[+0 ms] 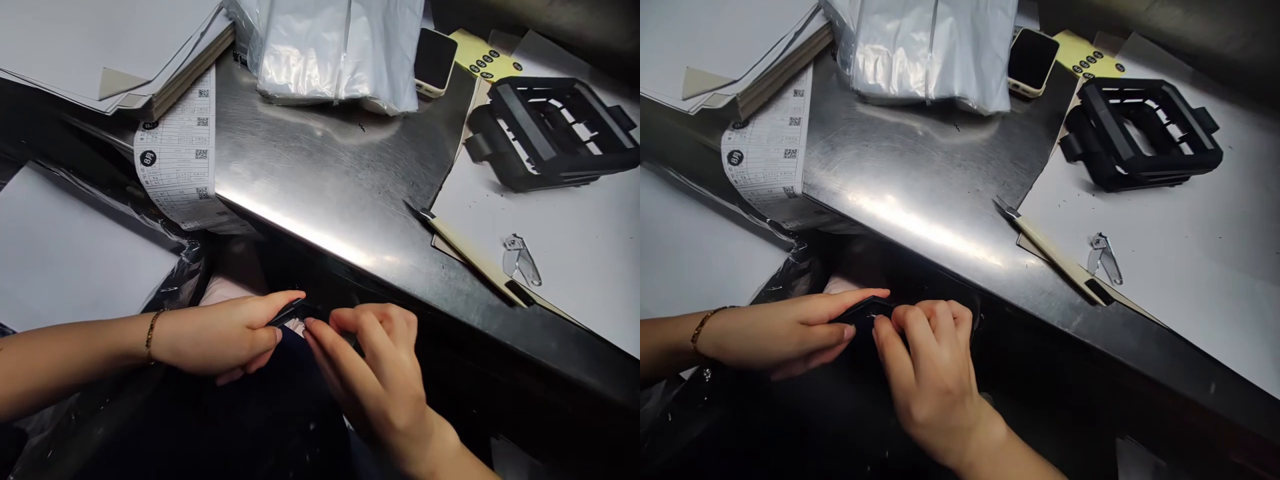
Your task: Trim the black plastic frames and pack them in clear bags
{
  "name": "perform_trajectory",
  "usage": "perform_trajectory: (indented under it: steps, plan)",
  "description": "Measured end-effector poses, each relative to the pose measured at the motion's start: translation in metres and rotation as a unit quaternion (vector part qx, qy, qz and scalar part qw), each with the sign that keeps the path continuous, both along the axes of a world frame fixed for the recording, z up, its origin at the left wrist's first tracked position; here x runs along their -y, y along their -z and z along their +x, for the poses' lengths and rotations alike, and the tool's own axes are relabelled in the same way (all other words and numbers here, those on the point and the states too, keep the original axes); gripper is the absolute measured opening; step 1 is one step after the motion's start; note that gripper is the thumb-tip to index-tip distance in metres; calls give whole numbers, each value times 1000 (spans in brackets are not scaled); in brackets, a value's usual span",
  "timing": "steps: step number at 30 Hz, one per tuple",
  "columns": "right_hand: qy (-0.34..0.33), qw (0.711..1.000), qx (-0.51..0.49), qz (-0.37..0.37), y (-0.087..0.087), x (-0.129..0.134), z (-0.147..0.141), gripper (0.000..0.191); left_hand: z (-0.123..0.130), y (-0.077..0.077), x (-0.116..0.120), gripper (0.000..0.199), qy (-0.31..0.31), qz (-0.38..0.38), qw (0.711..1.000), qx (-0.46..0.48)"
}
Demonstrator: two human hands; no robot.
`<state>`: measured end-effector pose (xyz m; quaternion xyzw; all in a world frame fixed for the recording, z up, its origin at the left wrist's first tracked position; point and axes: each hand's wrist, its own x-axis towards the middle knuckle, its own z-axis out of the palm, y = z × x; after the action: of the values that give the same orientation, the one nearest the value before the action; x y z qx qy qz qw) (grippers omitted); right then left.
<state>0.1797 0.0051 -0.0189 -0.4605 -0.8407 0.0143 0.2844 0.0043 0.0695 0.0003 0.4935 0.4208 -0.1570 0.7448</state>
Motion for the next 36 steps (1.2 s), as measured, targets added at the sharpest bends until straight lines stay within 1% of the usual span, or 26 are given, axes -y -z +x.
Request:
perform_trajectory:
  steps: [4,9,12,15,19,22,25,28,30,33,36]
  plan:
    - [9,1000,20,9,7,-5,-6,6,3,-1,-2,54,11,1,1000,-6]
    - [10,998,66,11,4,-7,-9,10,5,-3,-3,55,6,-2,1000,-10]
    - [9,996,85,11,6,-5,-13,12,5,-4,-2,55,5,-4,1000,-18]
    - [9,997,75,18,12,-7,-16,10,5,-4,-3,55,8,-4,1000,-24]
    - [18,999,23,24,23,-11,-15,10,6,-3,-5,54,9,-5,999,-35]
    - [1,1000,-30,0,27,-11,-11,13,5,-3,-5,56,9,-8,999,-35]
    - [1,998,-58,-24,26,-7,-6,9,5,-3,-5,57,3,-10,999,-34]
    - [26,998,-54,-14,24,-5,-5,2,5,-2,-5,57,0,-4,999,-32]
    - [33,998,-44,-1,22,-6,-5,3,5,0,-5,58,3,-6,1000,-31]
    - [30,999,-22,0,20,-8,-7,1,4,3,-4,58,-1,-7,1000,-23]
    - [22,1000,1,1,20,-10,-8,5,3,5,-3,57,-5,0,1000,-15]
